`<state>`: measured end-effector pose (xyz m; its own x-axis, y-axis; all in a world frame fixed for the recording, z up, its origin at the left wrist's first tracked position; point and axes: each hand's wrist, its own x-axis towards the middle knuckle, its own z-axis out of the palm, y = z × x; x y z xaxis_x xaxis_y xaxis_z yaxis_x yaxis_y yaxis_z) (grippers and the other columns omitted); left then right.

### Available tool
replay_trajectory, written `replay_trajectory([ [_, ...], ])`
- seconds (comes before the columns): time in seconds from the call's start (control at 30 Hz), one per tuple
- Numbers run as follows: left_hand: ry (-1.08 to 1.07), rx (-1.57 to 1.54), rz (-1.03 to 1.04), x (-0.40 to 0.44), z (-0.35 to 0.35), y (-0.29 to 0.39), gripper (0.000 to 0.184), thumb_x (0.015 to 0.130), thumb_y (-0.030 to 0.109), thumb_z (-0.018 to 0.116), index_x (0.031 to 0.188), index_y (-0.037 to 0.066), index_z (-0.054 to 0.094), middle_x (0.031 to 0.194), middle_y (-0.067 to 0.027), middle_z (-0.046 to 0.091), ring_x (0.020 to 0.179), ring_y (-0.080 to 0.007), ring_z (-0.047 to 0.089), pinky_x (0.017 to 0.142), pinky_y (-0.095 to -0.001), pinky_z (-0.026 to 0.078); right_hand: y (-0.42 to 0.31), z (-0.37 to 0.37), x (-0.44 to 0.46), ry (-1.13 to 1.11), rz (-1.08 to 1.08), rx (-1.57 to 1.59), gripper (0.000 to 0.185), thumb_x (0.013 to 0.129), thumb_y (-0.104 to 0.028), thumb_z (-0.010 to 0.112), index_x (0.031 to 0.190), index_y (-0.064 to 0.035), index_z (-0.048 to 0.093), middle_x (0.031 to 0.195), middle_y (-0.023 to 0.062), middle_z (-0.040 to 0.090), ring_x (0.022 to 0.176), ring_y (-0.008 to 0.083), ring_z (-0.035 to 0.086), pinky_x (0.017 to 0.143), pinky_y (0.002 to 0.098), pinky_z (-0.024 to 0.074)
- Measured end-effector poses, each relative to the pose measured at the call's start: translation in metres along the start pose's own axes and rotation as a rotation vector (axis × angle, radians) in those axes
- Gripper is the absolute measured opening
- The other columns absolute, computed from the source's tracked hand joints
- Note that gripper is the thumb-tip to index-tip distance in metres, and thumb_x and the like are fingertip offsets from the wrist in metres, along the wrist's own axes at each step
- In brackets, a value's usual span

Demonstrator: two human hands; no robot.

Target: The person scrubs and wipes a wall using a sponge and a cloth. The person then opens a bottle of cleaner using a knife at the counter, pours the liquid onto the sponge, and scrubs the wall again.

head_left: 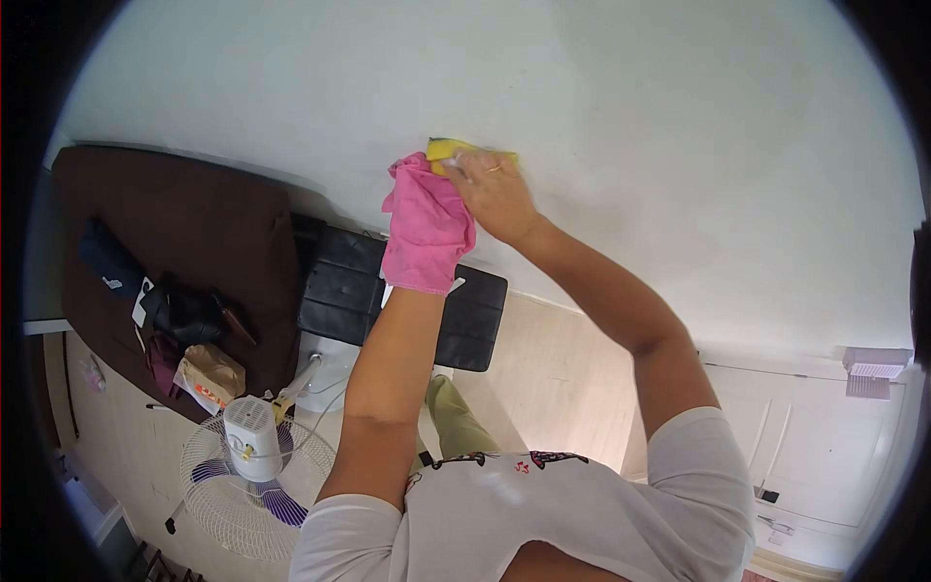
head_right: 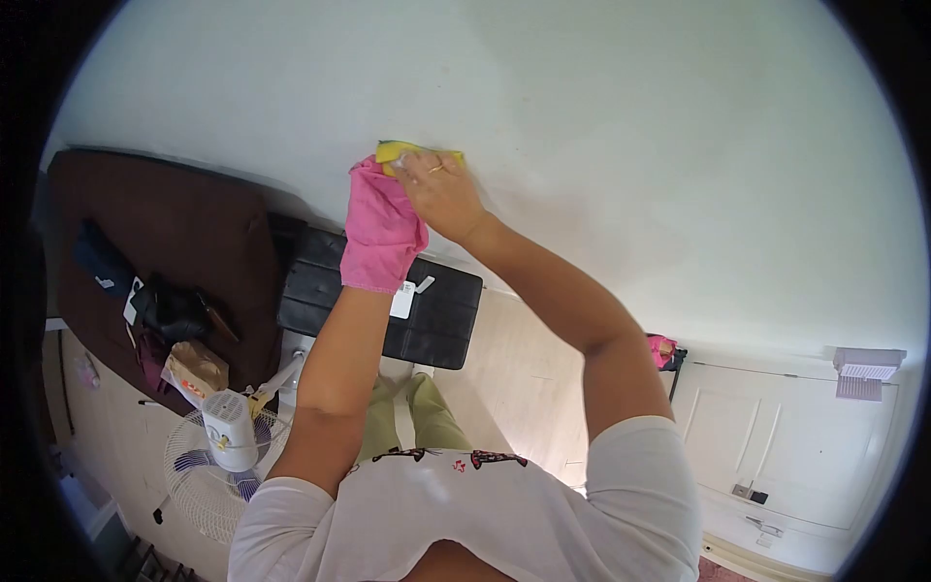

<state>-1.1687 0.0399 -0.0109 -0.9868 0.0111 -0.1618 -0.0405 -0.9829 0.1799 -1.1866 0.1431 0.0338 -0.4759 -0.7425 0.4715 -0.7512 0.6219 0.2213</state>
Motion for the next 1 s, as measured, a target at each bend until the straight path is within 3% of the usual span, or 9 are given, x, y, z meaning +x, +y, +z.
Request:
replay_trajectory([
  [0.03, 0.003, -0.004, 0.007, -0.003, 0.008, 0.0, 0.02, 0.088, 0.033, 0.044, 0.089, 0.018, 0.056, 0.069, 0.0016, 0.055, 0.064, -0.0157, 0.051, 0.069, -0.0287, 0.042, 0.005, -0.015, 0.005, 0.001, 0.001, -0.003, 0.033, 0.073, -0.004, 0.056, 0.105, -0.007, 0.063, 0.101, 0.0076, 0.055, 0.088, 0.0209, 0.054, 0.073, 0.0348, 0.0385],
  [0.2, 0.008, 1.553, 0.492, -0.042, 0.048, 0.002, 0.021, 0.085, 0.023, 0.056, 0.097, 0.009, 0.046, 0.082, -0.0047, 0.055, 0.074, -0.0168, 0.053, 0.07, -0.0318, 0.044, 0.032, -0.116, 0.062, 0.288, 0.23, -0.365, 0.039, 0.074, -0.007, 0.056, 0.112, -0.0108, 0.06, 0.105, 0.0099, 0.055, 0.093, 0.0239, 0.052, 0.075, 0.0369, 0.0373],
  [0.33, -0.195, 1.566, 0.439, 0.0, -0.018, -0.014, 0.026, 0.087, 0.038, 0.049, 0.092, 0.012, 0.048, 0.08, -0.0039, 0.058, 0.066, -0.0163, 0.054, 0.061, -0.0315, 0.044, 0.02, -0.048, 0.033, 0.111, 0.042, -0.284, 0.032, 0.078, -0.013, 0.051, 0.109, -0.0117, 0.06, 0.111, 0.0075, 0.053, 0.094, 0.0204, 0.051, 0.077, 0.0383, 0.0369],
  [0.47, -0.016, 1.473, 0.378, -0.004, -0.027, -0.019, 0.026, 0.088, 0.038, 0.047, 0.094, 0.012, 0.048, 0.076, -0.0017, 0.051, 0.066, -0.015, 0.051, 0.061, -0.0299, 0.043, 0.015, -0.029, 0.001, -0.086, -0.044, -0.197, 0.033, 0.074, -0.009, 0.055, 0.107, -0.0105, 0.061, 0.106, 0.008, 0.055, 0.094, 0.0226, 0.053, 0.079, 0.0371, 0.037],
  [0.53, 0.026, 1.441, 0.375, 0.01, -0.039, -0.024, 0.026, 0.088, 0.038, 0.047, 0.094, 0.012, 0.048, 0.075, -0.0012, 0.049, 0.066, -0.0147, 0.05, 0.061, -0.0295, 0.043, 0.023, -0.056, 0.02, -0.026, 0.013, -0.219, 0.034, 0.076, -0.011, 0.053, 0.109, -0.0104, 0.06, 0.108, 0.0075, 0.054, 0.095, 0.0224, 0.052, 0.079, 0.0374, 0.0368],
  [0.57, -0.149, 0.884, 0.256, 0.028, -0.062, -0.034, 0.018, 0.086, 0.026, 0.053, 0.092, 0.011, 0.045, 0.075, -0.0009, 0.049, 0.07, -0.0134, 0.049, 0.062, -0.0273, 0.042, 0.025, -0.073, 0.033, 0.03, 0.071, -0.236, 0.034, 0.077, -0.013, 0.052, 0.11, -0.0103, 0.058, 0.111, 0.0071, 0.053, 0.096, 0.0221, 0.051, 0.079, 0.0377, 0.0366],
  [0.63, -0.301, 0.319, 0.13, 0.026, -0.058, -0.037, 0.018, 0.085, 0.015, 0.058, 0.091, 0.01, 0.043, 0.075, -0.0006, 0.049, 0.073, -0.0122, 0.049, 0.062, -0.0251, 0.042, 0.024, -0.089, 0.05, 0.066, 0.12, -0.308, 0.035, 0.077, -0.013, 0.052, 0.111, -0.0101, 0.058, 0.112, 0.0072, 0.053, 0.097, 0.0228, 0.05, 0.082, 0.0379, 0.0361],
  [0.83, -0.069, 0.216, 0.137, -0.009, -0.012, -0.028, 0.014, 0.093, 0.028, 0.039, 0.092, 0.017, 0.048, 0.085, -0.0013, 0.047, 0.075, -0.0179, 0.049, 0.064, -0.0354, 0.044, 0.019, -0.056, 0.003, -0.114, -0.079, -0.305, 0.035, 0.079, -0.014, 0.05, 0.114, -0.0076, 0.057, 0.114, 0.0076, 0.052, 0.101, 0.0223, 0.049, 0.085, 0.035, 0.0355],
  [1.0, -0.288, 0.04, -0.001, 0.019, -0.047, -0.042, 0.008, 0.09, 0.024, 0.047, 0.088, 0.016, 0.045, 0.084, -0.0015, 0.046, 0.077, -0.0182, 0.049, 0.066, -0.0347, 0.045, 0.022, -0.084, 0.049, -0.044, -0.02, -0.351, 0.033, 0.078, -0.013, 0.053, 0.11, -0.0099, 0.06, 0.114, 0.0059, 0.052, 0.099, 0.0208, 0.049, 0.082, 0.0352, 0.0354],
])
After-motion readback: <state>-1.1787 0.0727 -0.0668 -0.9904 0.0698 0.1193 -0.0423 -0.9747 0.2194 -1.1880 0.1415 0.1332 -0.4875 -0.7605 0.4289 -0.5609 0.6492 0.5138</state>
